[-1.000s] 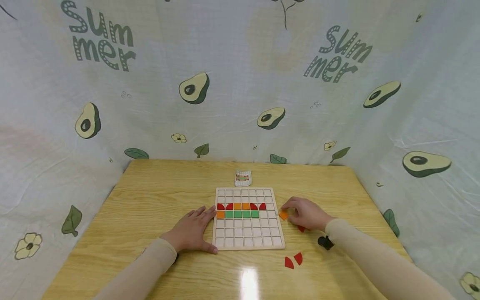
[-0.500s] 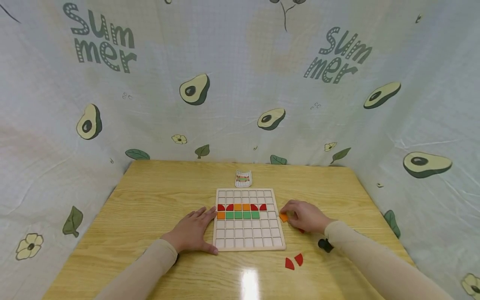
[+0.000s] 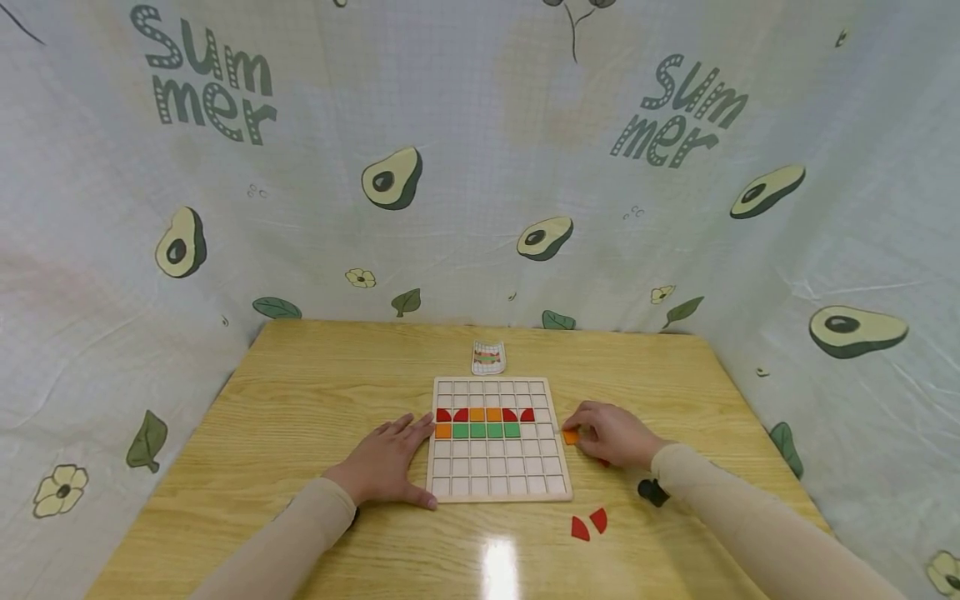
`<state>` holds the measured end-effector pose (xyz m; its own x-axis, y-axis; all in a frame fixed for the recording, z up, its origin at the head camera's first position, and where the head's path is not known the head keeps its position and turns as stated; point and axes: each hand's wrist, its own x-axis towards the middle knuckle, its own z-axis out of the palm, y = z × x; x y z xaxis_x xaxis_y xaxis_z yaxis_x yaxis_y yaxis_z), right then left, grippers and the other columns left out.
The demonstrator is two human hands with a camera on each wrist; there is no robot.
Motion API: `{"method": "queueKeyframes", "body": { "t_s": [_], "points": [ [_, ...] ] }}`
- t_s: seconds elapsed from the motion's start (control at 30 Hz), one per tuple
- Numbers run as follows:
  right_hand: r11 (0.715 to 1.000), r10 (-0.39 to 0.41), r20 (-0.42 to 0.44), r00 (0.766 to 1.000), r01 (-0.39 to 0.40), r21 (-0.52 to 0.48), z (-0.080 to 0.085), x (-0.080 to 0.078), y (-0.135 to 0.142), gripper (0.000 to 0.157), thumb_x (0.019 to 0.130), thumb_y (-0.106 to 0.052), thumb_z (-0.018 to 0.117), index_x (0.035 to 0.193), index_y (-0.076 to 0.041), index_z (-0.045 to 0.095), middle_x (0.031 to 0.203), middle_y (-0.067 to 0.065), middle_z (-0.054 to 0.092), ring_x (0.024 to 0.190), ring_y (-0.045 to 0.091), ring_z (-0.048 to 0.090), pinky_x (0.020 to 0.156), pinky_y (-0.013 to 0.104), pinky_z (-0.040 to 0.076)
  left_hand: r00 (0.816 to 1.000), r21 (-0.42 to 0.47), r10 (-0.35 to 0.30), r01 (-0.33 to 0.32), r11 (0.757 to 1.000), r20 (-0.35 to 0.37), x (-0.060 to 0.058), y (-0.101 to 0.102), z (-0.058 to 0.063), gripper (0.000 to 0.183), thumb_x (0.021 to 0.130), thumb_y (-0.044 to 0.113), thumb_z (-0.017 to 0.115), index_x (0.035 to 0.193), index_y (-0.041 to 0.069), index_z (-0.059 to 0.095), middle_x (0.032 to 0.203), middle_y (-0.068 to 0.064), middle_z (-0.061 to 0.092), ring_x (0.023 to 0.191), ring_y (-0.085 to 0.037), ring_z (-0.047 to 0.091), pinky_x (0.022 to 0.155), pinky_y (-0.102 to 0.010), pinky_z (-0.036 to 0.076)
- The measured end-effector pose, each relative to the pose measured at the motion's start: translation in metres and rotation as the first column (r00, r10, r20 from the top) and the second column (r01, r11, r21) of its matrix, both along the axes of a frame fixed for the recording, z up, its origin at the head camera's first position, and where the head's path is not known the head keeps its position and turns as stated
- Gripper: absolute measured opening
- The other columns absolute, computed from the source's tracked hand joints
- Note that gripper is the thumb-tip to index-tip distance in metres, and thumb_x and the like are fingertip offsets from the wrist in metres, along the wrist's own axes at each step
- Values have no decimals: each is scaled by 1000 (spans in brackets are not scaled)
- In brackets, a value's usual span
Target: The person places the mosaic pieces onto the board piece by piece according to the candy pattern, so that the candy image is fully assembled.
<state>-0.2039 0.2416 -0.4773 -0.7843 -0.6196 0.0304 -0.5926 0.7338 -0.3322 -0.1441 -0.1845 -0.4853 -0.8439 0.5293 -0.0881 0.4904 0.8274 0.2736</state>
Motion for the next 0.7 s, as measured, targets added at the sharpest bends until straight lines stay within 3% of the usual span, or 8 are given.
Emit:
{"method": "queueKeyframes", "body": {
  "t_s": [0.2,0.7],
  "points": [
    [999,-10,-20,1000,9,-49,2,1,5,25,87,-19,77,112,-19,75,102,-9,61,68,2,49,62,23,46,1000,16,-8,8,1000,6,0,0,1,120,66,85,65,155,9,37,162,-5,28,146,-37,23,112,-60,24],
    [998,-53,-42,998,51,-45,6,1,24,24,87,-19,78,110,-18,75,97,-11,59,69,3,47,61,24,45,1000,-26,11,-11,1000,29,4,3,12,119,68,83,67,156,10,35,162,-3,26,147,-35,23,114,-57,23]
  ]
}}
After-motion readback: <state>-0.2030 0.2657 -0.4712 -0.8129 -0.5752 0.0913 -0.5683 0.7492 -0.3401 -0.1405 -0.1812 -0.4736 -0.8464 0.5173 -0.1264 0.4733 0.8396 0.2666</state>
